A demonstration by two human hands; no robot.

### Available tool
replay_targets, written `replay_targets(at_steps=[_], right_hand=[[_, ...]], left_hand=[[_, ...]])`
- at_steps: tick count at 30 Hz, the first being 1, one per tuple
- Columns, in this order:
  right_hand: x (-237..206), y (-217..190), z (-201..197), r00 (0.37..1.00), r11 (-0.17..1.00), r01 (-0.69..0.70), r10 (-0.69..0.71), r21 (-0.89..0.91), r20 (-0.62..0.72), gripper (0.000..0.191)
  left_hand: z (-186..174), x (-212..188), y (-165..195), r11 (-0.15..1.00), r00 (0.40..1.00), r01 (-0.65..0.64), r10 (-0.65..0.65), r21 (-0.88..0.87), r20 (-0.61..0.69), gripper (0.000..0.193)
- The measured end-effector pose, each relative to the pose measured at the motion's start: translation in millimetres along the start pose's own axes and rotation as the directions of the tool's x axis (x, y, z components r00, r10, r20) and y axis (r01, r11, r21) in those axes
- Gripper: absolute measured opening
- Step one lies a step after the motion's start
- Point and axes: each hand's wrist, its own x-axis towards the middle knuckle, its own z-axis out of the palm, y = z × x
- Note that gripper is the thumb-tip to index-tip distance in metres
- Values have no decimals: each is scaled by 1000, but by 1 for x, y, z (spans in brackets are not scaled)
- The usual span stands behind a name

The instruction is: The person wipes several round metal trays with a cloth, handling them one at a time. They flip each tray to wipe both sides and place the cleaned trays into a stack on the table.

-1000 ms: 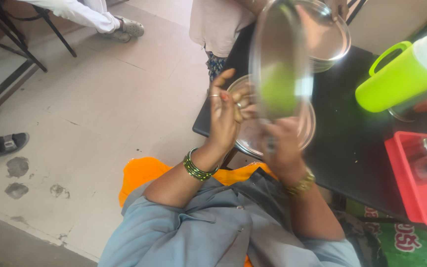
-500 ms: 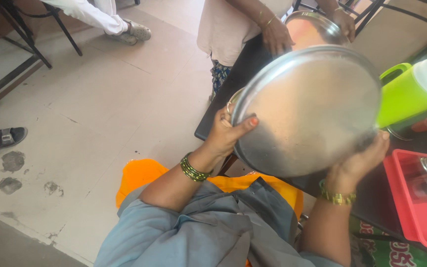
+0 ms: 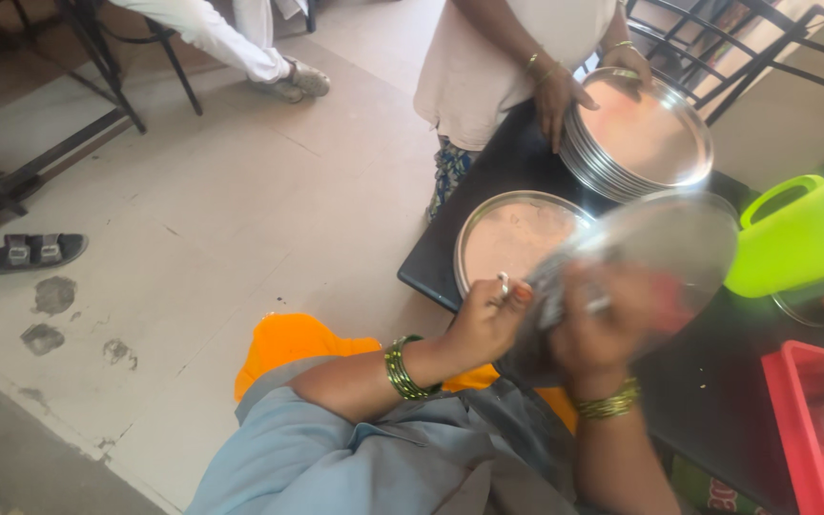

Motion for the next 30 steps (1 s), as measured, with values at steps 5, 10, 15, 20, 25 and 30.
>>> replay_targets(at_steps=[5,10,15,20,25,30], right_hand=[[-5,79,-2,883,895,-438,446,87,-146,53],[-63,11,9,873,863,-485,488,144,17,53],[-59,-60,14,968,958,-231,209,169,139,40],[0,3,20,960,972,-203,174,118,221,54],[-5,38,21,863,857,-492,459,150,210,64],[-38,-48,12,873,860,-454,378,233,308,45]], left_hand=[[-5,-9,5,995,995,104,-104,4,11,40],[-18,24,4,975,938,96,-155,-199,-309,46],[-18,31,7,934,879,147,-274,-326,-389,53],[-13,10,6,956,926,141,-220,-259,-308,57],[-43,19,22,913,870,162,-312,-375,-382,51],[-53,40,41,869,850,78,-314,-488,-424,53]])
